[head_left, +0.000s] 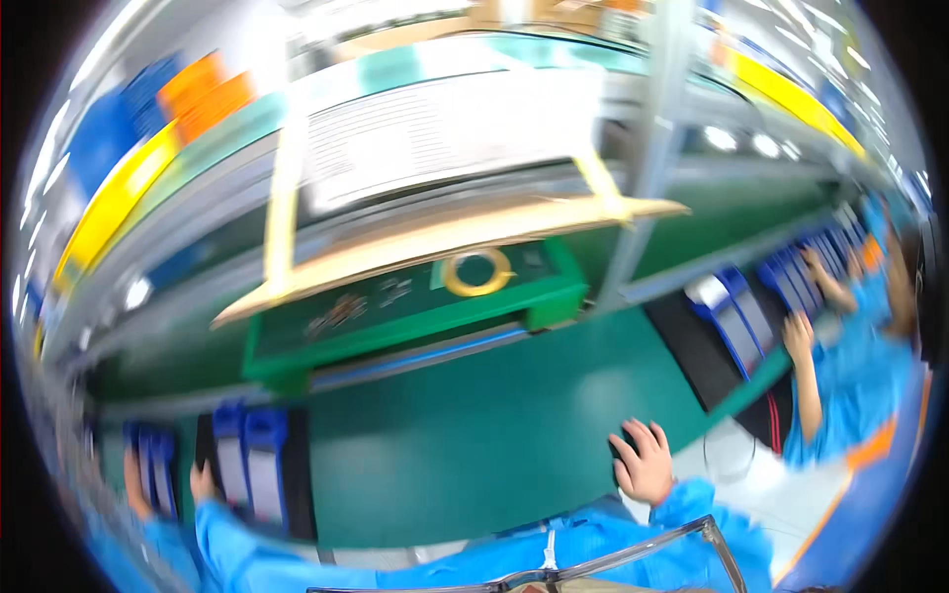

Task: The person tests handheld terminal devices by tapping and swiping on their touchscreens to run display and camera checks, then passes trays of devices down the assembly line table.

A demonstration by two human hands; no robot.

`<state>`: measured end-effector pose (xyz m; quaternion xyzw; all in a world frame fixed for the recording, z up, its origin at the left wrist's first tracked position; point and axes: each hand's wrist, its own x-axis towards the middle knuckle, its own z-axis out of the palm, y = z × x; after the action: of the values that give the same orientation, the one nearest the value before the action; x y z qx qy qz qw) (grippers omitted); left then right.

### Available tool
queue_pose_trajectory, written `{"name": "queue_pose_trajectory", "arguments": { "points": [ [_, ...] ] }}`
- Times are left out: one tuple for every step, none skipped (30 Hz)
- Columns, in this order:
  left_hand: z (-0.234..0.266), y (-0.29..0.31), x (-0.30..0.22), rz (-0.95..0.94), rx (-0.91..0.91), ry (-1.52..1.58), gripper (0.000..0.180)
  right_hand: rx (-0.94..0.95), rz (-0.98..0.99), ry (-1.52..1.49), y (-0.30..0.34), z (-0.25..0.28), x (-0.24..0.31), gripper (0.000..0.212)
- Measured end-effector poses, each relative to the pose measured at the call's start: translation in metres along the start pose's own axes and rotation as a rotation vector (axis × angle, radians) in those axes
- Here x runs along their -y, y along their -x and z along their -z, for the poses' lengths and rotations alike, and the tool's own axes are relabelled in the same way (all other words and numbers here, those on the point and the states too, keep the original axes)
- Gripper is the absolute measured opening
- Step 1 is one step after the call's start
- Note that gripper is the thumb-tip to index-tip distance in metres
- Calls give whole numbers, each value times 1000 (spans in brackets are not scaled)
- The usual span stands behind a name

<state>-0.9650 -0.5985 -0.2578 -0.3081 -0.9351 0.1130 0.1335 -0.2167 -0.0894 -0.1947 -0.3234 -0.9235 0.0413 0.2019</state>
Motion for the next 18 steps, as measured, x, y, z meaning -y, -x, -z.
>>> {"name": "queue_pose_trajectory", "arguments": {
  "points": [
    [-8, 3, 20, -68, -174, -37, 51, -32, 9, -8, -4, -2, 0, 42],
    [-25, -23, -5, -197, -191, 28, 51, -17, -28, 24, -4, 2, 9, 41],
    [-25, -57, -15, -190, -187, 68, 51, -7, -11, 28, -6, 0, 6, 42],
    [-29, -79, -26, -175, -173, 112, 51, -2, -10, 33, -4, 0, 8, 42],
    [-35, -93, -40, -147, -153, 159, 51, -5, -26, 34, -1, -1, 8, 41],
    [-40, -99, -49, -102, -130, 196, 51, -23, -36, 36, 1, -5, 8, 41],
    [-41, -95, -48, -42, -103, 225, 51, -39, -30, 30, 0, -5, 9, 41],
    [-41, -84, -44, 26, -70, 247, 51, -43, -27, 23, 1, -4, 9, 41],
    [-38, -66, -38, 104, -36, 261, 51, -24, -24, 16, 0, -4, 8, 41],
    [-33, -44, -35, 184, 2, 271, 51, -38, -32, 25, 0, -5, 10, 42],
    [-27, -15, -32, 269, 40, 275, 51, -50, -35, 28, -1, -6, 12, 43],
    [-23, -8, -61, 234, -120, 256, 52, -28, -49, 36, -3, -7, 18, 45],
    [26, -12, -134, 238, -4, 195, 52, 16, -86, 30, -5, -11, 28, 46],
    [55, 3, -161, 253, -67, 171, 51, 49, -90, -12, -13, -10, 40, 47],
    [64, 19, -182, 287, -71, 81, 49, 98, -56, -52, -22, -14, 57, 49],
    [70, 33, -201, 284, -89, 65, 46, 123, 4, -144, -27, -25, 70, 55],
    [99, 42, -237, 325, -28, 91, 44, 138, 49, -210, -31, -31, 80, 58],
    [89, 54, -250, 197, -174, 155, 43, 153, 92, -275, -35, -36, 90, 60]
  ]
}}
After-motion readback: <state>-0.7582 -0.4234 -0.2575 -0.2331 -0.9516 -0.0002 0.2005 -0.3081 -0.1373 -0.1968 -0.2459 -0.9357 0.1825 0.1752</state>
